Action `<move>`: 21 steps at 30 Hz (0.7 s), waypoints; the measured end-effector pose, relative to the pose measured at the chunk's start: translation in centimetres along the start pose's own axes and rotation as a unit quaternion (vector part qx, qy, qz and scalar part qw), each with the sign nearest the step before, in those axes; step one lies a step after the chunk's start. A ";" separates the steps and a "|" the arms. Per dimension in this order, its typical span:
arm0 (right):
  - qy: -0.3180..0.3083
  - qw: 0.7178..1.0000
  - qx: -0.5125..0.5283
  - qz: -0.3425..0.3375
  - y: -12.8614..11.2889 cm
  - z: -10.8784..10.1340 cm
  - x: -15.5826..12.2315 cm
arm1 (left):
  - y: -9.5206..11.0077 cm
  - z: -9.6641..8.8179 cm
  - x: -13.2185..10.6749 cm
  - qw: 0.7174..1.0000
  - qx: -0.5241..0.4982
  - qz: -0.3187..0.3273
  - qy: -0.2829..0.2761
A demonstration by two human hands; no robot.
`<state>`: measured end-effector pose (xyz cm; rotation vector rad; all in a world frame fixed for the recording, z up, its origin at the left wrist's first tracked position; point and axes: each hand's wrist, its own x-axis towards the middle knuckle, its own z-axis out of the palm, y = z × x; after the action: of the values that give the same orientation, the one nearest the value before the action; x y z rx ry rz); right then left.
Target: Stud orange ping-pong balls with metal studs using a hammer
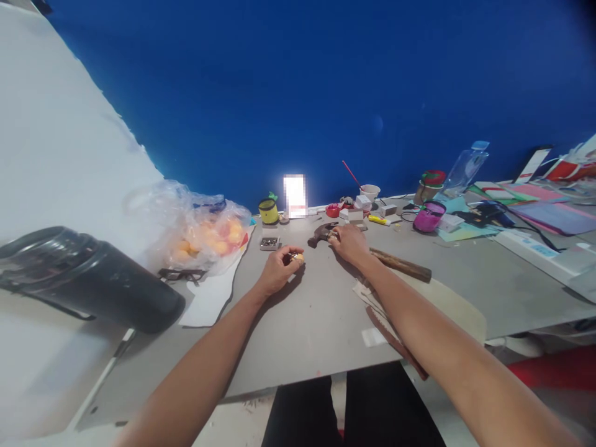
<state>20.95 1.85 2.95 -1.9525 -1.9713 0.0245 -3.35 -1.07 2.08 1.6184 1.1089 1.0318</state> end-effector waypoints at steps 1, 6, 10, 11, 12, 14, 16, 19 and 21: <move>0.018 1.000 0.013 -0.007 -0.1 0.0 0.0 | 0.0 0.1 -0.1 0.999 0.026 0.017 -0.008; 0.023 0.996 0.073 -0.046 -1.7 -0.4 0.2 | 0.0 0.3 -0.2 0.993 0.086 0.074 -0.027; -0.075 0.988 0.070 -0.115 -5.2 -1.6 1.6 | -0.5 0.4 -0.1 0.990 0.104 0.086 -0.028; -0.092 0.983 0.057 -0.149 -6.5 -2.0 2.1 | -0.6 0.5 -0.1 0.990 0.103 0.089 -0.027; -0.104 0.978 0.041 -0.177 -7.8 -2.3 2.6 | -0.8 0.5 -0.1 0.990 0.101 0.091 -0.027; -0.116 0.971 0.004 -0.209 -10.8 -2.8 3.7 | -1.0 0.7 0.0 0.991 0.092 0.090 -0.034; -0.136 0.964 -0.040 -0.227 -13.7 -2.8 4.6 | -1.1 0.8 0.0 0.991 0.085 0.087 -0.054; -0.164 0.944 -0.100 -0.269 -17.2 -2.0 5.6 | -1.2 0.8 0.0 0.988 0.099 0.091 -0.071; -0.169 0.933 -0.127 -0.293 -18.6 -1.1 5.9 | -1.4 0.7 0.0 0.988 0.116 0.087 -0.060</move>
<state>3.50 6.48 10.32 -1.4844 -2.8438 -0.0555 -3.00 -0.92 0.56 1.9662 1.0514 0.9273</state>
